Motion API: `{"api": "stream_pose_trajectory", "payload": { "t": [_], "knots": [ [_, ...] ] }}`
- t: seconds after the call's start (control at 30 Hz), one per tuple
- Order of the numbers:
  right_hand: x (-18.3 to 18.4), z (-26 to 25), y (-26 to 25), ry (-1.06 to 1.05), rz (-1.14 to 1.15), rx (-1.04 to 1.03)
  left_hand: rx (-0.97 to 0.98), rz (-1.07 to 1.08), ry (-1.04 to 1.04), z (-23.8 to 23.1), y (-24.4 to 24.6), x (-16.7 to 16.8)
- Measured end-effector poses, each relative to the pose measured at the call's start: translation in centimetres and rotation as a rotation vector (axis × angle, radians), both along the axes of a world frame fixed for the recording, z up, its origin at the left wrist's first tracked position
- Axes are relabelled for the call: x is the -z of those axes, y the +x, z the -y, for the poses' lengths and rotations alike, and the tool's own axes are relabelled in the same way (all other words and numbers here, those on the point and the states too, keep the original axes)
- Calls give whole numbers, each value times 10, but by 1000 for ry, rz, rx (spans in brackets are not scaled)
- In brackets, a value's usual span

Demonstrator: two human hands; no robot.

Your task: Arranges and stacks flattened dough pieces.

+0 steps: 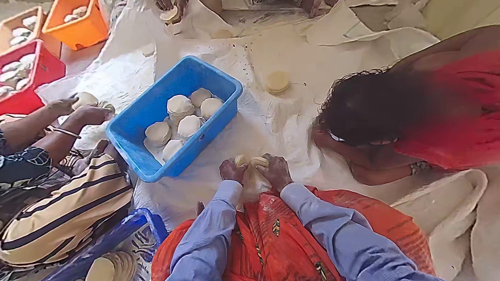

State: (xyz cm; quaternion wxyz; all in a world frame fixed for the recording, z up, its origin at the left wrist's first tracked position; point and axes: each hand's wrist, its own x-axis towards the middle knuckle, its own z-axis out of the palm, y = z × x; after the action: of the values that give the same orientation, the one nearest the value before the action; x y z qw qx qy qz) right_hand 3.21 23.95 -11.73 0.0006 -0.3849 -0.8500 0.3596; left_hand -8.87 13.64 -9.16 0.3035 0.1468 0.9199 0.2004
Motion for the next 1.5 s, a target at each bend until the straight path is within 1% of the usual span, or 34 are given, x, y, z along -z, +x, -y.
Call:
{"api": "stream_pose_trajectory", "payload": {
  "t": [0.13,0.17,0.23,0.27,0.3,0.4,0.43,0.53,0.67,0.8,0.93,1.07,1.13,1.2,1.23,1.33,1.4,1.5],
  "knots": [
    [-8,2,13,15,-97,69,-24,-36,21,5,6,-10],
    [-6,2,13,7,-73,57,-23,-37,12,6,7,-11],
    [0,1,5,-15,0,0,-11,-20,-8,2,4,-4],
    [-1,-1,2,-14,1,-16,-7,-19,9,0,1,1],
    [-2,1,2,-14,-19,-13,-4,-26,16,0,0,2],
    [-7,4,12,5,-132,63,-29,-50,25,5,7,-12],
    [-5,3,12,-1,-119,61,-28,-45,17,5,9,-13],
    [2,-1,2,-3,-22,-18,24,-12,-1,2,6,-2],
    [-8,4,14,23,-164,62,-13,-41,48,6,12,-8],
    [4,1,2,18,-57,7,12,-23,36,0,5,3],
    [-6,4,12,-10,-133,82,-41,-36,79,4,10,-7],
    [6,3,3,-11,-84,16,-39,-14,104,0,6,6],
    [3,3,7,-3,-144,63,-47,-5,107,0,5,1],
    [0,5,12,-3,-213,111,-61,8,129,4,10,-11],
    [2,7,12,-18,-218,102,-46,-2,140,4,12,-12],
    [7,6,2,-44,-142,23,-7,-59,180,2,5,1],
    [0,-2,5,-65,-151,66,-4,-56,217,1,-1,-6],
    [-12,-19,12,-192,-266,231,-3,-102,361,3,1,-25]
  ]
}}
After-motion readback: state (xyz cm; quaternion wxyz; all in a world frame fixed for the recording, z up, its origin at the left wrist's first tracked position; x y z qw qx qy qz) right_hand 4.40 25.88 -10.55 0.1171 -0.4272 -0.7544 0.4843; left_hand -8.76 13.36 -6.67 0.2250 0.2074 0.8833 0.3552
